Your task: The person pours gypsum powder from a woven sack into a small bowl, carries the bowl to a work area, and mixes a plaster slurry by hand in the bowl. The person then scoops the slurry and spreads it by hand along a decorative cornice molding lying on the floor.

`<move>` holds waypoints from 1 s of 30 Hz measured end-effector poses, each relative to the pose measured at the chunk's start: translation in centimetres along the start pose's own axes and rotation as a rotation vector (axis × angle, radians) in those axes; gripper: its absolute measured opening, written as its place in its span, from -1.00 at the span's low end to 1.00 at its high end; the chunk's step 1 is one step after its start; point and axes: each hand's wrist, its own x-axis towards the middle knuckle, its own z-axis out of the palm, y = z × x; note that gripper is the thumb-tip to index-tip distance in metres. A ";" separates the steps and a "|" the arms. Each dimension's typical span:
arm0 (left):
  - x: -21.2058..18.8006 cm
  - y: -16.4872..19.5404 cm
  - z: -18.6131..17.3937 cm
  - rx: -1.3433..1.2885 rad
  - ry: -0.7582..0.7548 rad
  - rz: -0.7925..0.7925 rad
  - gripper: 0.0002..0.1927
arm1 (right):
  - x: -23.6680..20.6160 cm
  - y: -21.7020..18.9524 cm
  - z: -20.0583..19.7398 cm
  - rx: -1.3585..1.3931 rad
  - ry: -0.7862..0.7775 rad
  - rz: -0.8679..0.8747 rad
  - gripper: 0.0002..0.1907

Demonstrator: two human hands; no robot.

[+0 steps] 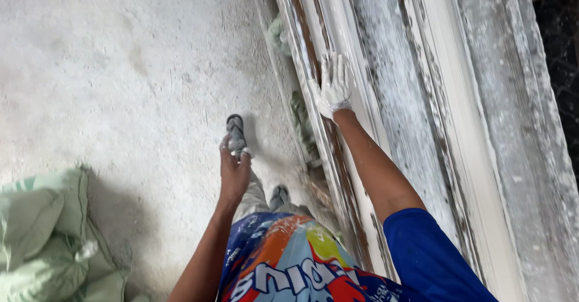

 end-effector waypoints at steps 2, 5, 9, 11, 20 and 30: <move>6.2 0.2 0.5 0.041 -0.017 -0.054 -0.32 | 6.1 0.3 1.1 -0.030 0.032 -0.047 -0.20; 15.5 1.6 1.1 0.078 -0.071 0.061 -0.38 | 15.2 0.1 2.4 -0.078 0.051 -0.065 -0.23; 25.1 5.4 1.6 -0.043 -0.148 0.036 -0.35 | 26.2 0.2 2.7 -0.024 0.013 -0.077 -0.28; 28.7 7.6 1.3 -0.006 -0.156 0.031 -0.33 | 30.9 0.1 2.6 -0.073 0.004 -0.137 -0.32; 36.9 12.9 1.0 0.085 -0.120 -0.098 -0.33 | 43.4 0.1 3.3 -0.077 0.016 -0.290 -0.28; 33.4 11.5 2.8 0.062 -0.166 -0.052 -0.32 | 38.6 -0.7 1.5 -0.061 -0.130 -0.191 -0.13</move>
